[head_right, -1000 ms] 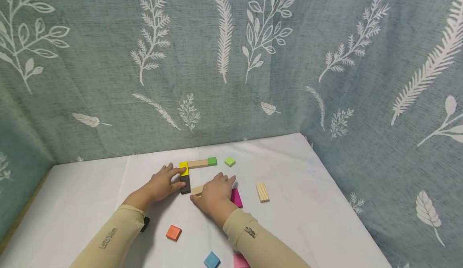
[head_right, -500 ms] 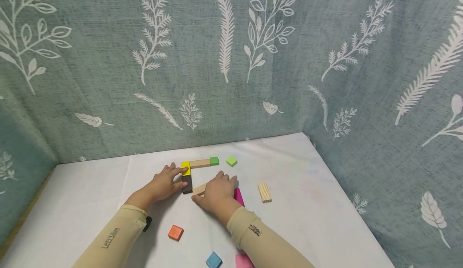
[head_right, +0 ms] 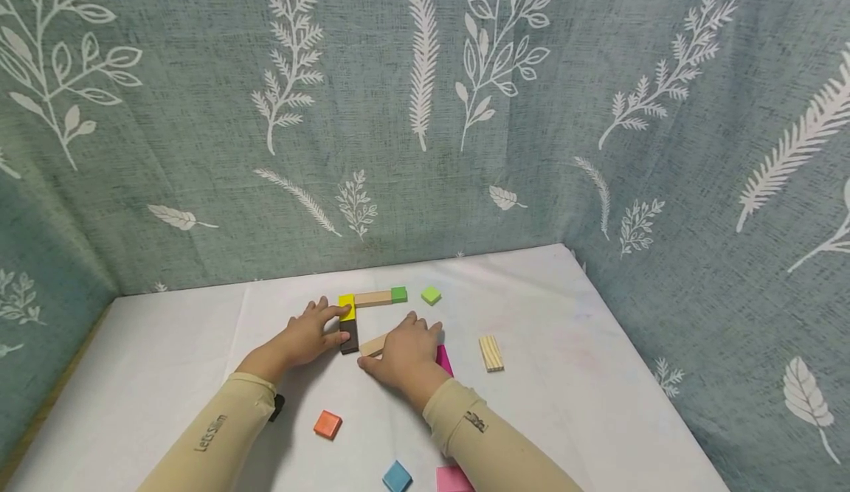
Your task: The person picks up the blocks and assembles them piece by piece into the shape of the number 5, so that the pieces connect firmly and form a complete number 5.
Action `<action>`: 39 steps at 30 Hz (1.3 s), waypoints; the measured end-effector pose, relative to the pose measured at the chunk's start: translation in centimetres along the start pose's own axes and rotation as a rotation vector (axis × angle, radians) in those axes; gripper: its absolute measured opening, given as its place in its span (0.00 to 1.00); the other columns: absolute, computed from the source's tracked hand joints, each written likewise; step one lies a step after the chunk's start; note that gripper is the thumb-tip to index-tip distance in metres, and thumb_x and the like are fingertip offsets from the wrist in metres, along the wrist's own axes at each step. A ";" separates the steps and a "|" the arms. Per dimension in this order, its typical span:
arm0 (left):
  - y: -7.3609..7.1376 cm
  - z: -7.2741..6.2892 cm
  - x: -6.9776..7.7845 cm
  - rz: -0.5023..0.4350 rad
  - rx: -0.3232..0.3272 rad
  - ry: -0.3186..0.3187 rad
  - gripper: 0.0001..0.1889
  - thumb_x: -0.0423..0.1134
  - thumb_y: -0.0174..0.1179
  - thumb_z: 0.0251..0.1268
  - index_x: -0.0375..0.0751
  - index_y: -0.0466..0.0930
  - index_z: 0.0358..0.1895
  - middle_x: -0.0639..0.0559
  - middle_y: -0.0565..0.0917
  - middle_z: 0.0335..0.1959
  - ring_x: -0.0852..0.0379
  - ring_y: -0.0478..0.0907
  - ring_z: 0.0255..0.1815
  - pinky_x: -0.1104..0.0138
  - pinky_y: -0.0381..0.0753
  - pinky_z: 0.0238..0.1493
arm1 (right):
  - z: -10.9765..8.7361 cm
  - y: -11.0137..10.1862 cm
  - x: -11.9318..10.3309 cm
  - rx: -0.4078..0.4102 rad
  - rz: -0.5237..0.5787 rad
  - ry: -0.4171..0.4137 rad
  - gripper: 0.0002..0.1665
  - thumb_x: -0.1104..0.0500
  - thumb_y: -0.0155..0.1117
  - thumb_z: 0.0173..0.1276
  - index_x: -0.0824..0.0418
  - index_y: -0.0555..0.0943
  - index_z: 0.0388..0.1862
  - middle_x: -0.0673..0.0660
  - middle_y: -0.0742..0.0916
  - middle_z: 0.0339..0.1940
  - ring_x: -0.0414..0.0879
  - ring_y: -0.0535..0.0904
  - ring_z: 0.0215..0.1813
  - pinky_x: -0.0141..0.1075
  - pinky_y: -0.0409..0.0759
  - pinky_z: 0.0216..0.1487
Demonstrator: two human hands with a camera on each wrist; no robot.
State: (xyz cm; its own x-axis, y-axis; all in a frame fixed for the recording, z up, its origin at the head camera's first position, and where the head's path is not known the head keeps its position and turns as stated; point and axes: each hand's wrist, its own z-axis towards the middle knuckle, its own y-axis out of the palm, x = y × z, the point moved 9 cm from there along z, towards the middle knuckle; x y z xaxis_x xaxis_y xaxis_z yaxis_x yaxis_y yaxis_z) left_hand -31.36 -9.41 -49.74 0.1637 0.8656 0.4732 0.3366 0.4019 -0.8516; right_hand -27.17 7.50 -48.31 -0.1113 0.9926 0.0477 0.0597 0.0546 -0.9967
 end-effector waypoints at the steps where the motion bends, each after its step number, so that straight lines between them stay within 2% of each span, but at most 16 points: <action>1: 0.0 0.0 0.0 -0.003 -0.001 -0.002 0.32 0.53 0.61 0.71 0.53 0.67 0.75 0.28 0.49 0.80 0.26 0.42 0.81 0.25 0.43 0.71 | 0.0 0.0 0.0 -0.001 0.003 -0.003 0.68 0.12 0.50 0.52 0.69 0.78 0.65 0.65 0.77 0.71 0.59 0.77 0.67 0.63 0.69 0.68; 7: 0.0 0.0 -0.1 -0.006 0.000 -0.001 0.32 0.53 0.61 0.71 0.53 0.67 0.76 0.28 0.49 0.80 0.26 0.41 0.81 0.25 0.42 0.71 | 0.2 -0.1 0.6 -0.016 0.043 -0.011 0.73 0.10 0.51 0.50 0.71 0.73 0.70 0.66 0.75 0.73 0.59 0.77 0.67 0.63 0.70 0.68; 11: 0.1 0.0 0.1 -0.008 -0.003 0.012 0.32 0.53 0.61 0.71 0.53 0.67 0.76 0.27 0.49 0.80 0.26 0.41 0.81 0.25 0.42 0.71 | 0.2 -1.1 2.4 -0.010 0.118 -0.043 0.72 0.12 0.54 0.51 0.71 0.69 0.72 0.66 0.73 0.75 0.59 0.78 0.67 0.59 0.74 0.66; 14: 0.2 -0.1 0.2 -0.004 -0.007 0.016 0.32 0.53 0.61 0.71 0.53 0.67 0.76 0.27 0.49 0.80 0.26 0.42 0.81 0.25 0.43 0.71 | -0.2 -2.3 4.4 0.007 0.187 -0.092 0.63 0.19 0.60 0.58 0.69 0.72 0.71 0.64 0.73 0.75 0.60 0.77 0.69 0.55 0.77 0.66; 18: 0.1 -0.2 0.0 0.007 -0.007 0.009 0.32 0.53 0.61 0.71 0.53 0.66 0.76 0.27 0.49 0.80 0.25 0.42 0.80 0.25 0.43 0.71 | -1.0 -3.4 7.6 0.036 0.289 -0.132 0.44 0.36 0.67 0.66 0.66 0.76 0.68 0.63 0.76 0.73 0.60 0.75 0.71 0.54 0.76 0.67; 21: 0.0 -0.2 0.0 -0.001 -0.006 0.010 0.32 0.53 0.61 0.71 0.53 0.66 0.76 0.27 0.49 0.80 0.25 0.42 0.81 0.25 0.43 0.71 | -1.7 -3.7 9.6 0.052 0.338 -0.168 0.31 0.50 0.69 0.66 0.63 0.80 0.65 0.62 0.78 0.71 0.58 0.75 0.71 0.54 0.76 0.68; 23: 0.0 -0.3 0.0 -0.013 -0.006 0.011 0.32 0.53 0.61 0.72 0.53 0.66 0.76 0.27 0.48 0.80 0.25 0.41 0.81 0.25 0.42 0.71 | -2.2 -3.6 10.4 0.029 0.342 -0.204 0.28 0.57 0.69 0.64 0.61 0.82 0.63 0.60 0.79 0.70 0.57 0.75 0.71 0.53 0.76 0.68; 26: -0.3 -0.3 0.0 -0.023 -0.004 0.008 0.32 0.52 0.61 0.72 0.53 0.66 0.76 0.27 0.48 0.80 0.26 0.41 0.81 0.26 0.41 0.72 | -3.0 -2.8 10.7 -0.067 0.322 -0.259 0.32 0.59 0.73 0.59 0.58 0.81 0.65 0.60 0.77 0.73 0.58 0.72 0.74 0.54 0.74 0.70; 29: -0.4 -0.4 -0.1 -0.015 -0.002 0.006 0.32 0.52 0.61 0.71 0.52 0.66 0.76 0.27 0.49 0.80 0.25 0.41 0.81 0.25 0.42 0.71 | -3.8 -1.6 10.6 -0.187 0.310 -0.270 0.44 0.53 0.82 0.53 0.53 0.76 0.71 0.61 0.72 0.77 0.59 0.67 0.77 0.56 0.69 0.74; 31: -0.4 -0.5 -0.3 -0.005 -0.001 0.006 0.32 0.53 0.61 0.71 0.52 0.66 0.76 0.27 0.49 0.80 0.25 0.42 0.80 0.25 0.43 0.71 | -4.0 -0.9 10.5 -0.232 0.306 -0.267 0.54 0.48 0.86 0.47 0.52 0.73 0.74 0.61 0.69 0.79 0.60 0.63 0.79 0.58 0.65 0.76; 34: -0.2 -0.5 -0.5 0.005 -0.002 0.009 0.32 0.53 0.61 0.71 0.52 0.66 0.76 0.26 0.50 0.80 0.24 0.43 0.80 0.25 0.43 0.71 | -4.1 -0.4 10.3 -0.226 0.295 -0.270 0.58 0.45 0.87 0.44 0.52 0.71 0.75 0.62 0.66 0.80 0.60 0.59 0.81 0.61 0.60 0.77; 39: 0.0 -0.3 -0.3 0.005 0.001 0.015 0.32 0.54 0.61 0.71 0.53 0.66 0.76 0.27 0.50 0.80 0.25 0.43 0.80 0.25 0.43 0.71 | -3.9 -0.5 9.8 -0.162 0.246 -0.293 0.55 0.45 0.86 0.46 0.54 0.73 0.73 0.63 0.66 0.80 0.61 0.59 0.82 0.62 0.58 0.77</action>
State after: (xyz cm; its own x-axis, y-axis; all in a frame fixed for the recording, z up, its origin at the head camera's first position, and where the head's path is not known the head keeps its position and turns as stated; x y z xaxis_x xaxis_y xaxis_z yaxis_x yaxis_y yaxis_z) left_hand -31.12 -9.75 -49.84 0.1790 0.8630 0.4725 0.3348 0.3982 -0.8540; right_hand -24.42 17.61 -47.04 -0.3505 0.9067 -0.2348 0.2725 -0.1411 -0.9518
